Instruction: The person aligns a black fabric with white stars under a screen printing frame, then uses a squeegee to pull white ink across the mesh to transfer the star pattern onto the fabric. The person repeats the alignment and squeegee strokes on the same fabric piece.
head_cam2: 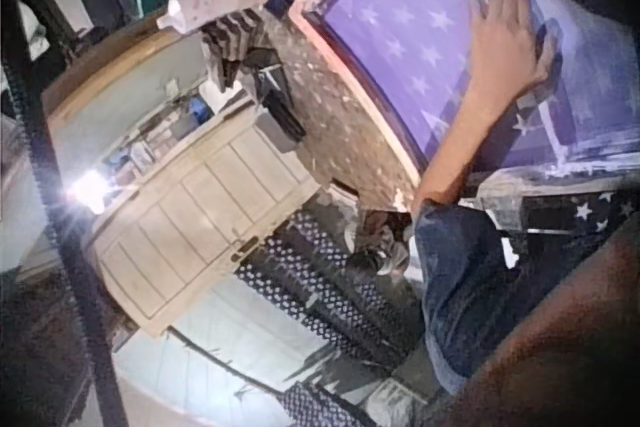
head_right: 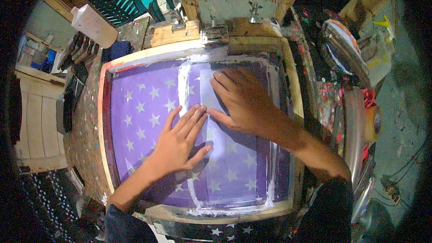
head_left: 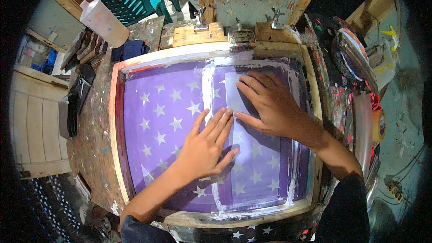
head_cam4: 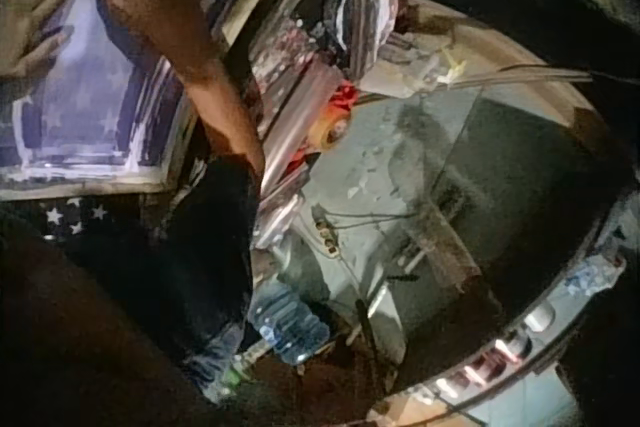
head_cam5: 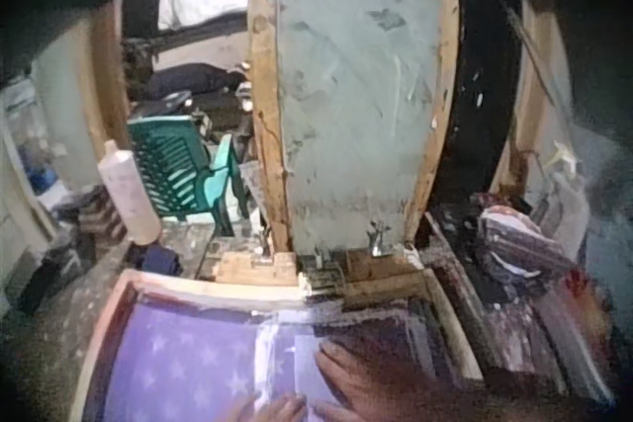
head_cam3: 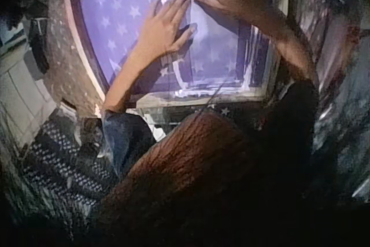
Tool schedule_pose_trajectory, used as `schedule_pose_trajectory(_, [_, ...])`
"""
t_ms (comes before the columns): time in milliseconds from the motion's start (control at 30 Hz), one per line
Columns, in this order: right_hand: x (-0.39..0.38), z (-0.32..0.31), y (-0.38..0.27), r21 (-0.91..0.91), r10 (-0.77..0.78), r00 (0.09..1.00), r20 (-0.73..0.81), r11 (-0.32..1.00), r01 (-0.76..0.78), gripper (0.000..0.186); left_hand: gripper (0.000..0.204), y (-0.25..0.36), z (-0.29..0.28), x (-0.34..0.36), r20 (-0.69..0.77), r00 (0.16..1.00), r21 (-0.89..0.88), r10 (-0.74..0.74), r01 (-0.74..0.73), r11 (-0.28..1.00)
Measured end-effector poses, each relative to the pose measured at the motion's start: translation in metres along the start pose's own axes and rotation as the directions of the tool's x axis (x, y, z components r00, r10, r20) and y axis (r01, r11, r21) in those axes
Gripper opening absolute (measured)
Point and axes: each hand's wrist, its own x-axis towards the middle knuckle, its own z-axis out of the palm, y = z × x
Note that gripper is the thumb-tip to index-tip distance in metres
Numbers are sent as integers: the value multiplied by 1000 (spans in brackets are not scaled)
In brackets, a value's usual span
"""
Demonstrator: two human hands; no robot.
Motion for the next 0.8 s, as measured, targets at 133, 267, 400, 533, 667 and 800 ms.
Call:
schedule_pose_trajectory(133, [6,-1,-2,-7,10,1000,21,1000,-10,60,68,-1,0,-1,-5,1000,0,13,-13,1000])
schedule_pose_trajectory(267, [14,-2,-4,-27,-12,1000,22,1000,13,59,67,-2,2,-3,-18,1000,7,15,-14,1000])
schedule_pose_trajectory(400, [27,0,-3,-68,-70,996,-56,995,66,55,66,-2,1,-3,-31,999,12,31,-30,999])
schedule_pose_trajectory(533, [26,16,-4,-97,-69,995,-67,993,63,54,67,-3,1,-4,-33,998,21,48,-48,999])
schedule_pose_trajectory(667, [21,1,-3,-46,-39,995,-90,998,35,53,65,-5,4,-1,-88,994,11,65,-64,998])
schedule_pose_trajectory(800, [-19,-66,-50,3,73,983,-166,997,-73,52,56,-13,-2,7,-65,994,31,91,-89,996])
